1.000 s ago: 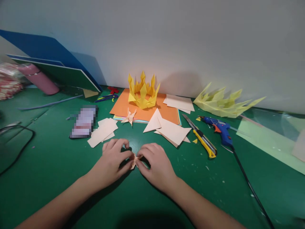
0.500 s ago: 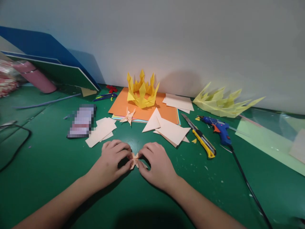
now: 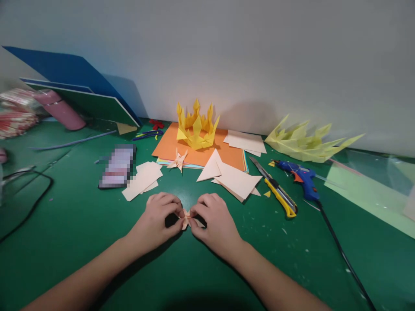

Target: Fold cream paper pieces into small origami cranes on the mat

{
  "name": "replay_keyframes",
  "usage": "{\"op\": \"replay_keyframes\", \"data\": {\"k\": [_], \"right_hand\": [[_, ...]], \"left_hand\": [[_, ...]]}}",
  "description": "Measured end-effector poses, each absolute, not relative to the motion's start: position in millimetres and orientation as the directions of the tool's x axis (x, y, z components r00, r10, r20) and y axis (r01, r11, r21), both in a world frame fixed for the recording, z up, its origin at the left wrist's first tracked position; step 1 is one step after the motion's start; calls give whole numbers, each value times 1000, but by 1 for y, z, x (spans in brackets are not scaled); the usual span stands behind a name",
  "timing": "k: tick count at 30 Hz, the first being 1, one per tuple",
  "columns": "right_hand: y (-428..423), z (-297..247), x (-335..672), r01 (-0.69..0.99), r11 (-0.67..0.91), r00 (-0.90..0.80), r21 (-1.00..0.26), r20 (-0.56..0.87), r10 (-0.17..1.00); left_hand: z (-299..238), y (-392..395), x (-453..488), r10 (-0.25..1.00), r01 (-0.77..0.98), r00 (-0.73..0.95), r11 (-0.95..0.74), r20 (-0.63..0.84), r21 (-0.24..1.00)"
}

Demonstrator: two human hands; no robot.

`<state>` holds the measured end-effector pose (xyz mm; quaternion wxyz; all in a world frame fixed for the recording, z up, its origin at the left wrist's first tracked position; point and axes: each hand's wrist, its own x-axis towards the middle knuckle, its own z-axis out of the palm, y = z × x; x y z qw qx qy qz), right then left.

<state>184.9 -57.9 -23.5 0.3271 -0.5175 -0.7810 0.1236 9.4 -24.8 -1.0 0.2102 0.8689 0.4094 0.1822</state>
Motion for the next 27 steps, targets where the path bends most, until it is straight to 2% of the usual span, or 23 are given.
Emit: {"op": "replay_keyframes", "data": {"k": [6, 13, 27], "right_hand": [[-56, -25, 181, 674, 413, -203, -612, 384, 901], [-56, -24, 179, 644, 426, -176, -636, 419, 891], [-56, -28, 179, 669, 455, -217, -588, 431, 876]], "left_hand": [[-2, -26, 10, 762, 623, 614, -629, 208, 465], [-4, -29, 12, 742, 628, 618, -665, 260, 405], [-5, -30, 13, 726, 594, 601, -686, 334, 422]]}}
